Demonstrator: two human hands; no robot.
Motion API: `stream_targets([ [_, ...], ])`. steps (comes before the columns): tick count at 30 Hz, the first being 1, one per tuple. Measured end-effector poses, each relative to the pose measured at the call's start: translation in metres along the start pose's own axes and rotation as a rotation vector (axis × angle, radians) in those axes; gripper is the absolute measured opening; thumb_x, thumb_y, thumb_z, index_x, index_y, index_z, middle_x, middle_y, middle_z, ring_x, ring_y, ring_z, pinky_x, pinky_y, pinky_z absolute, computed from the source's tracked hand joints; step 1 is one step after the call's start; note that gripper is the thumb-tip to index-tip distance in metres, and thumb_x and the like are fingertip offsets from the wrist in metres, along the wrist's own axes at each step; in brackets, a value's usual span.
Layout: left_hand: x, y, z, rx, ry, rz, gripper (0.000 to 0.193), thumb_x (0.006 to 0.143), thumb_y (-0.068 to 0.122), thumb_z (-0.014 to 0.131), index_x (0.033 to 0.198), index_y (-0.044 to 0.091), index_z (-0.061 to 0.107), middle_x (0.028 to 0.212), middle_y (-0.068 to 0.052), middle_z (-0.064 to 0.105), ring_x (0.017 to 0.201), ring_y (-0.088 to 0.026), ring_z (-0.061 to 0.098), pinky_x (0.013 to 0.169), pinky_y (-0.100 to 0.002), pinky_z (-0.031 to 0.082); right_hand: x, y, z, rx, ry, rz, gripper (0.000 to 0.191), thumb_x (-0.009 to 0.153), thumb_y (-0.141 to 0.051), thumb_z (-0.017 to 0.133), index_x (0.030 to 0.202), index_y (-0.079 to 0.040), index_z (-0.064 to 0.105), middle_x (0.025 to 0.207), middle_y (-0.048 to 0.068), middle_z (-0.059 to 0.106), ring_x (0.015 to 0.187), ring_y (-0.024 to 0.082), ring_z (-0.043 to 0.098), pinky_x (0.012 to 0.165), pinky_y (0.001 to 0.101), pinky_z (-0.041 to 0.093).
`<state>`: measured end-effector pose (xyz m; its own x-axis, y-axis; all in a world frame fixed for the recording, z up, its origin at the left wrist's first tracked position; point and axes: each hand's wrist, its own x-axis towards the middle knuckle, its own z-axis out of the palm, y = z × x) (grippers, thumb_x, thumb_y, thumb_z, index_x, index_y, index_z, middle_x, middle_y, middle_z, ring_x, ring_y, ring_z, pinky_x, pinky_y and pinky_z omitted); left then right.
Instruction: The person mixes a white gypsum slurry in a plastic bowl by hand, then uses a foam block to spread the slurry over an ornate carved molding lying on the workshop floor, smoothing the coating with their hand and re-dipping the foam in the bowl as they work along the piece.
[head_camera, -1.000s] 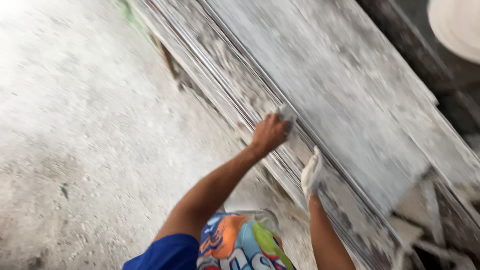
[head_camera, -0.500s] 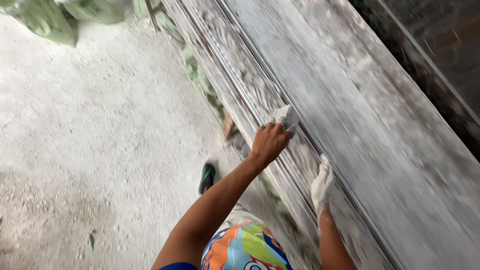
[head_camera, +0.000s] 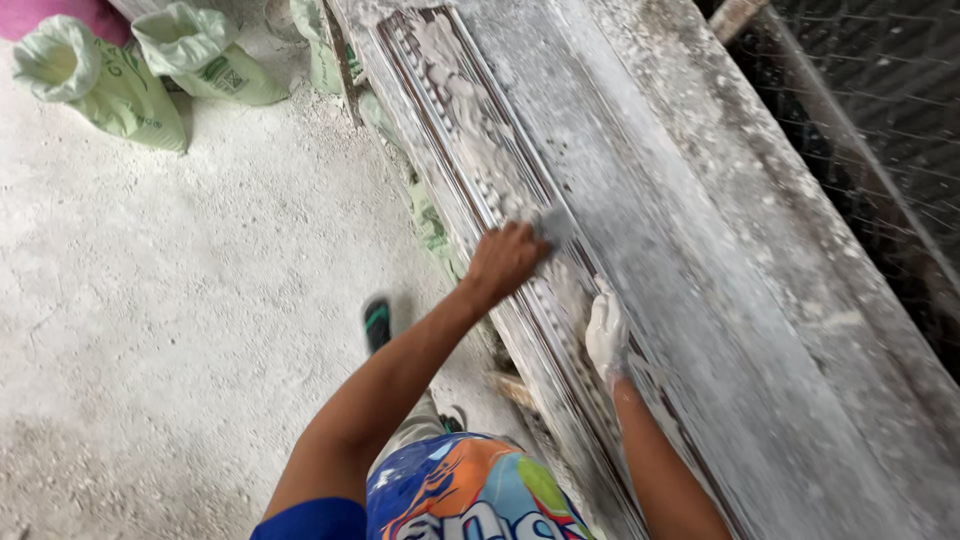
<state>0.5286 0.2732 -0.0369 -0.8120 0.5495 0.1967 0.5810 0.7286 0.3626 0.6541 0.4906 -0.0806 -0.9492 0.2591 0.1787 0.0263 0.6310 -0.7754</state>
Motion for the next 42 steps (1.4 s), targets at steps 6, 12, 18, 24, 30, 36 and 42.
stream_targets([
  [6,0.074,-0.144,-0.031,0.055,0.051,0.046,0.031,0.084,0.03,0.08,0.115,0.027,0.077,0.109,-0.013,0.072,0.097,-0.028,0.069,0.086,-0.046,0.059,0.061,-0.035,0.057,0.0,0.009,0.003,0.042,0.106,-0.012,0.037,0.14,0.005,0.056,0.142,0.025,0.06,0.134,0.035,0.056,0.113,0.0408,0.041],
  [12,0.129,-0.277,-0.057,0.028,0.325,0.048,0.029,0.093,0.032,0.078,0.122,0.026,0.077,0.108,-0.016,0.076,0.078,-0.023,0.07,0.078,-0.04,0.061,0.137,-0.079,0.119,-0.176,-0.015,0.238,0.04,0.107,-0.01,0.042,0.141,0.001,0.059,0.126,0.027,0.069,0.112,0.04,0.064,0.099,0.0454,0.05],
  [18,0.1,-0.364,-0.06,0.171,0.133,0.089,0.042,0.095,0.034,0.076,0.137,0.033,0.075,0.095,-0.011,0.072,0.084,-0.028,0.07,0.079,-0.046,0.06,0.17,-0.082,0.165,-0.075,-0.025,0.193,0.041,0.105,-0.012,0.041,0.138,0.002,0.061,0.121,0.021,0.071,0.106,0.029,0.071,0.092,0.0384,0.055],
  [24,0.114,-0.373,-0.049,0.194,0.083,0.212,0.037,0.091,0.024,0.074,0.125,0.037,0.074,0.143,-0.01,0.061,0.114,-0.029,0.065,0.088,-0.047,0.057,0.205,-0.07,0.202,-0.014,-0.147,-0.101,0.037,0.107,-0.008,0.039,0.136,0.007,0.056,0.142,0.023,0.061,0.127,0.03,0.063,0.105,0.0372,0.051],
  [30,0.143,-0.371,-0.03,0.194,-0.339,0.185,0.02,0.111,0.03,0.067,0.125,0.043,0.073,0.118,-0.003,0.071,0.105,-0.023,0.068,0.1,-0.044,0.056,0.22,-0.047,0.208,0.541,-0.07,0.305,0.039,0.104,-0.004,0.046,0.137,0.006,0.062,0.146,0.019,0.06,0.116,0.022,0.06,0.1,0.0306,0.047],
  [36,0.168,-0.365,-0.01,-0.19,0.096,-0.062,0.022,0.088,0.031,0.086,0.1,0.018,0.073,0.107,-0.013,0.072,0.08,-0.026,0.067,0.077,-0.045,0.056,0.256,-0.057,0.183,0.33,0.016,0.181,0.031,0.108,-0.007,0.042,0.124,0.004,0.066,0.128,0.025,0.068,0.113,0.026,0.066,0.098,0.0337,0.051],
  [42,0.228,-0.363,0.007,-0.826,0.248,-0.596,0.035,0.079,0.011,0.079,0.108,-0.005,0.066,0.103,-0.024,0.071,0.093,-0.034,0.071,0.087,-0.047,0.058,0.339,-0.121,0.158,0.694,-0.076,0.226,0.032,0.106,-0.013,0.037,0.075,-0.014,0.045,0.062,-0.003,0.048,0.049,0.01,0.046,0.048,0.0306,0.048],
])
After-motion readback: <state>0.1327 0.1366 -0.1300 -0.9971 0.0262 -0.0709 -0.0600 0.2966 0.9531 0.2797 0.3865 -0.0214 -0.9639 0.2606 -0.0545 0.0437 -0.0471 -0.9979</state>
